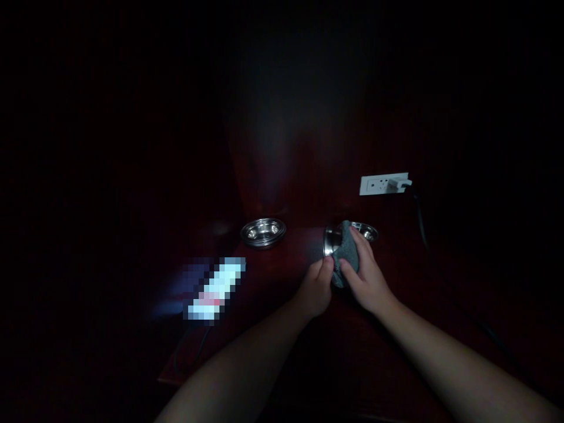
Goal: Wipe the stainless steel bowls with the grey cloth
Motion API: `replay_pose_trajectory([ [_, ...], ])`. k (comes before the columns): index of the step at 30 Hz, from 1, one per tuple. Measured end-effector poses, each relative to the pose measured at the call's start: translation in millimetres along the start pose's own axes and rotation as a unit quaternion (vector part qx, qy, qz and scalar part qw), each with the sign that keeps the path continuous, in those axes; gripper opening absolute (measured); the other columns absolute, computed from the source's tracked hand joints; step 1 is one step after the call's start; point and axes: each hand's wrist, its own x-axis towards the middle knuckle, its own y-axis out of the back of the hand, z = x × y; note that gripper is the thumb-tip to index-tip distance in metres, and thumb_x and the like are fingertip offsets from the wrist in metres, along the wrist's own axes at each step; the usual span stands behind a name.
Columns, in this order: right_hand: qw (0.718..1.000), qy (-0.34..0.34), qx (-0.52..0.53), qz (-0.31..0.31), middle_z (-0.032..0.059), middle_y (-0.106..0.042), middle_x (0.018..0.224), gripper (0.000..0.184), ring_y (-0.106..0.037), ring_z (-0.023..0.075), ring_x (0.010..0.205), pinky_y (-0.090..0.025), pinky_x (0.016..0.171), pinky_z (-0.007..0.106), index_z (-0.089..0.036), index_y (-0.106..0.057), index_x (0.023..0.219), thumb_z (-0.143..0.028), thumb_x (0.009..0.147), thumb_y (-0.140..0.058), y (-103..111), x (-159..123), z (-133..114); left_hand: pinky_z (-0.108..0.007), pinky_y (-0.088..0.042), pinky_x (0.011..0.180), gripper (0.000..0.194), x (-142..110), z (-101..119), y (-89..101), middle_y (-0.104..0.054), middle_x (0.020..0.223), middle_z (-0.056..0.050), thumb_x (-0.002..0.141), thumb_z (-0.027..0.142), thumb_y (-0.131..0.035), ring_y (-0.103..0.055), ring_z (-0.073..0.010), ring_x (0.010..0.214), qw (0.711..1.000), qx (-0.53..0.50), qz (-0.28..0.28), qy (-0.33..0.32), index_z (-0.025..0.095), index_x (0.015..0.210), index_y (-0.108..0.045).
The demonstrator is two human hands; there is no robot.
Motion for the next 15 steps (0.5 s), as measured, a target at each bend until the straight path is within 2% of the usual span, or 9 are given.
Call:
replay_pose_trajectory([
  [4,1.000,-0.001,0.002,-0.001,0.0122,-0.032,0.151,0.067,-0.029,0.0297,0.140,-0.024,0.114,0.054,-0.024,-0.027,0.147,-0.044,0.087,-0.051,3,2,2,-0.030,-0.043,0.072,0.043,-3,9,-1.6,-0.067,0.078,-0.007,0.087,0.051,-0.045,-0.057,-0.0196,0.073,0.998,-0.008,0.054,0.028,0.016,0.077,-0.067],
  [9,1.000,0.003,0.009,-0.020,0.0109,-0.038,0.149,0.064,-0.033,0.0293,0.138,-0.026,0.113,0.053,-0.025,-0.033,0.144,-0.045,0.087,-0.051,5,3,3,-0.029,-0.043,0.072,0.044,1,10,0.2,-0.068,0.077,-0.007,0.087,0.051,-0.045,-0.059,-0.0209,0.077,0.984,-0.001,0.174,0.040,0.015,0.074,-0.068],
  [12,0.999,-0.003,0.026,-0.021,0.0108,-0.044,0.144,0.060,-0.039,0.0286,0.134,-0.029,0.112,0.051,-0.024,-0.038,0.141,-0.044,0.086,-0.053,6,4,3,-0.031,-0.045,0.074,0.047,5,9,0.1,-0.068,0.071,-0.007,0.088,0.052,-0.044,-0.062,-0.0212,0.074,0.981,-0.029,0.188,0.046,0.015,0.073,-0.069],
  [15,0.998,-0.040,0.054,-0.007,0.0106,-0.050,0.139,0.057,-0.046,0.0282,0.128,-0.033,0.109,0.049,-0.023,-0.043,0.137,-0.043,0.086,-0.054,7,6,4,-0.033,-0.047,0.077,0.045,9,9,-1.4,-0.070,0.073,-0.007,0.087,0.051,-0.046,-0.065,-0.0215,0.073,0.967,-0.115,0.214,0.073,0.014,0.075,-0.069],
])
